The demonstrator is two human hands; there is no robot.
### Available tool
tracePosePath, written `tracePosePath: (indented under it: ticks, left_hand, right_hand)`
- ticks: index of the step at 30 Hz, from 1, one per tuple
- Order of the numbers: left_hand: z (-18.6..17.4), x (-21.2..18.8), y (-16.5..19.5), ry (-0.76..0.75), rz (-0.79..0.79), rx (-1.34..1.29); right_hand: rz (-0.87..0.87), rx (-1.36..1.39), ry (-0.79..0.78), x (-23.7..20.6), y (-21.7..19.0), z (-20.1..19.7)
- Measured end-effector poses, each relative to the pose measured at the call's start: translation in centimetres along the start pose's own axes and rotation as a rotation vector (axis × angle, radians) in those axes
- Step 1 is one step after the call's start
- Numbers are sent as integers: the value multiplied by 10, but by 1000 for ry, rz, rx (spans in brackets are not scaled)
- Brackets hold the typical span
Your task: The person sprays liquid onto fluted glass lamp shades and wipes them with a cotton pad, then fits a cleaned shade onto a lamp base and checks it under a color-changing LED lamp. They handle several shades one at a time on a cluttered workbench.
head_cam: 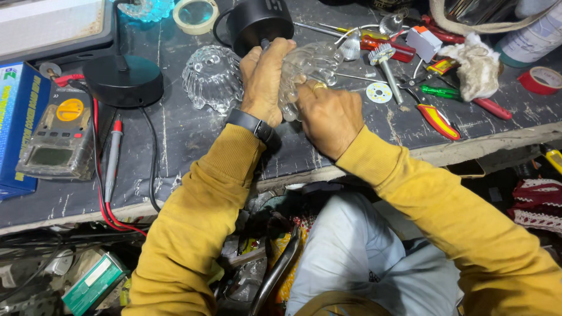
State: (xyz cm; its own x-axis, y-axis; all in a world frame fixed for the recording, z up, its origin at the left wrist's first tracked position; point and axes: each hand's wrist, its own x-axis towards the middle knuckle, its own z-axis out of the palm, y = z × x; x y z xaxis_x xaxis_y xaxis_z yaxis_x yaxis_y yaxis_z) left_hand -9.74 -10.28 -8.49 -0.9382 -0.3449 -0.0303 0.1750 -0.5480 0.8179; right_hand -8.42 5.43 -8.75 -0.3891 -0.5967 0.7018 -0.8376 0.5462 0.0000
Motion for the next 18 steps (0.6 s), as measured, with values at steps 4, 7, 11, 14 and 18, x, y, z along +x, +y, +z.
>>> tracePosePath:
  ticks: [4, 7, 11, 14, 18]
  left_hand:
    - [1, -1, 0, 3, 12, 33]
    - [4, -2, -1, -4, 62, -35]
    - [6, -3, -3, 51, 67, -37]
    - [6, -2, -3, 82, 81, -14]
    - [6, -2, -6, 93, 131, 22]
  right_hand:
    - [158, 147, 86, 0, 7, 3]
    - [137, 126, 102, 3, 15, 8]
    - [219, 322, -68, 10, 18, 9]
    - [568, 846, -158, 3, 15, -5]
    - [535, 1047, 219, -18, -10, -16]
